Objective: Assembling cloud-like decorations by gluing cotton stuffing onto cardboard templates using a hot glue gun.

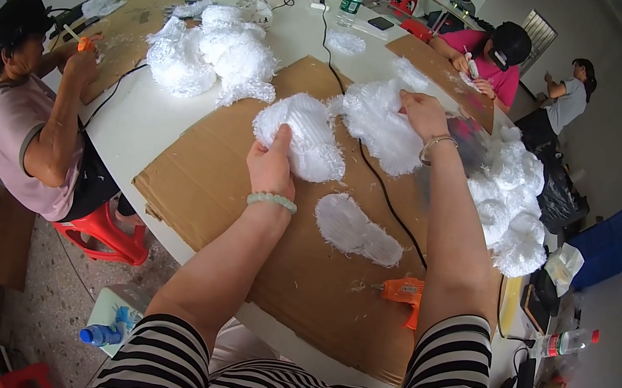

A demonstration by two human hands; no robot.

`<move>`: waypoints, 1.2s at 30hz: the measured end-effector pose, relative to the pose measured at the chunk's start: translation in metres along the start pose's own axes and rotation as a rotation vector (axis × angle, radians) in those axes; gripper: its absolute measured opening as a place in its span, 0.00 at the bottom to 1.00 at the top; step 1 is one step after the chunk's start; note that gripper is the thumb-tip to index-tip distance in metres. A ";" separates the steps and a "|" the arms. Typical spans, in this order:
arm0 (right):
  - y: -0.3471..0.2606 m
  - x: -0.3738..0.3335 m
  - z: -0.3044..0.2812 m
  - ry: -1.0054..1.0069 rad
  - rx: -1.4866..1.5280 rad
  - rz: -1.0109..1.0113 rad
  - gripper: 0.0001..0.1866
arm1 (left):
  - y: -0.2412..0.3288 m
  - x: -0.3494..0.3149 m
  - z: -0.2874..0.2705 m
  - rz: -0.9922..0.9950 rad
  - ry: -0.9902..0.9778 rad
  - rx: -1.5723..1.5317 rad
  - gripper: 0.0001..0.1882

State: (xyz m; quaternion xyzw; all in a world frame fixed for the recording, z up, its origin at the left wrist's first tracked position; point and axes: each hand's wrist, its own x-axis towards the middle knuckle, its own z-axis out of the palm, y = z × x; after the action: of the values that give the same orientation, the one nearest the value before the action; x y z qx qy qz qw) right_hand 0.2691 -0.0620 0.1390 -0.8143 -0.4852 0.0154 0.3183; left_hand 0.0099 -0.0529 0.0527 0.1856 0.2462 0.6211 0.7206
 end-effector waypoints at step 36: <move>-0.053 -0.070 -0.087 0.442 0.974 -0.156 0.05 | 0.006 0.012 -0.009 0.109 0.189 0.001 0.13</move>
State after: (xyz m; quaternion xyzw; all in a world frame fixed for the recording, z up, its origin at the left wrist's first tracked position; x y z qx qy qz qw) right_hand 0.2197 -0.1447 0.2163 -0.5177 -0.4024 0.0432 0.7538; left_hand 0.0010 -0.0402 0.0480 0.1395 0.3031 0.6739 0.6592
